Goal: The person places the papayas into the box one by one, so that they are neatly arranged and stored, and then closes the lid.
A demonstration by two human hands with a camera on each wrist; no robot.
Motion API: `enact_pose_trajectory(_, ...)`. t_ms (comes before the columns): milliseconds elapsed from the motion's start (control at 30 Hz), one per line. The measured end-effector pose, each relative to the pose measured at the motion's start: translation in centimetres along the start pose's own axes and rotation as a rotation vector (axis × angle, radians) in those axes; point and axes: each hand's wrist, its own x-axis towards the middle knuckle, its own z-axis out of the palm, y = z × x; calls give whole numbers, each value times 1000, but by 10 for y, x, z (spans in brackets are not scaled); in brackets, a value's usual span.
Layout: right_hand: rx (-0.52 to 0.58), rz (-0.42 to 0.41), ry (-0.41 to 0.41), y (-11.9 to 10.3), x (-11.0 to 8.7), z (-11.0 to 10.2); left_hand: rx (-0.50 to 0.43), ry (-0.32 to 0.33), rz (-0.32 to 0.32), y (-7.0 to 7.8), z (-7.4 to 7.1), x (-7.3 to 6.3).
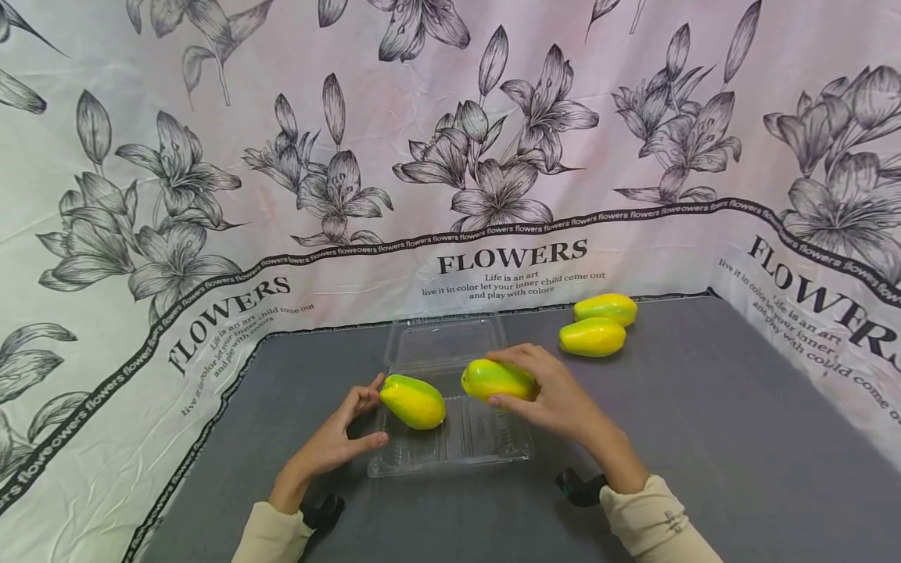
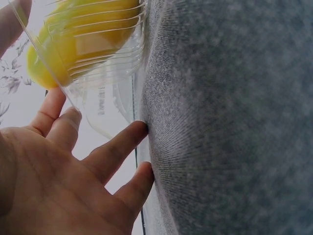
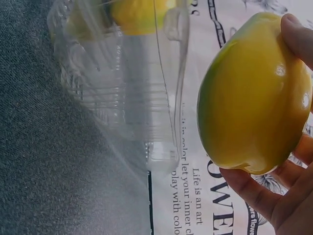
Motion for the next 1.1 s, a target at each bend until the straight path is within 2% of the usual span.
enact_pose_trajectory(300, 12, -29, -12, -1, 0, 5, 7, 2, -10, 0, 0, 1)
enact_pose_trajectory(667, 33, 1, -44, -8, 0, 8, 6, 0, -10, 1, -1, 0)
enact_pose_trajectory(1100, 68, -33, -70, -14, 1, 18, 16, 14, 2, 2, 2, 0)
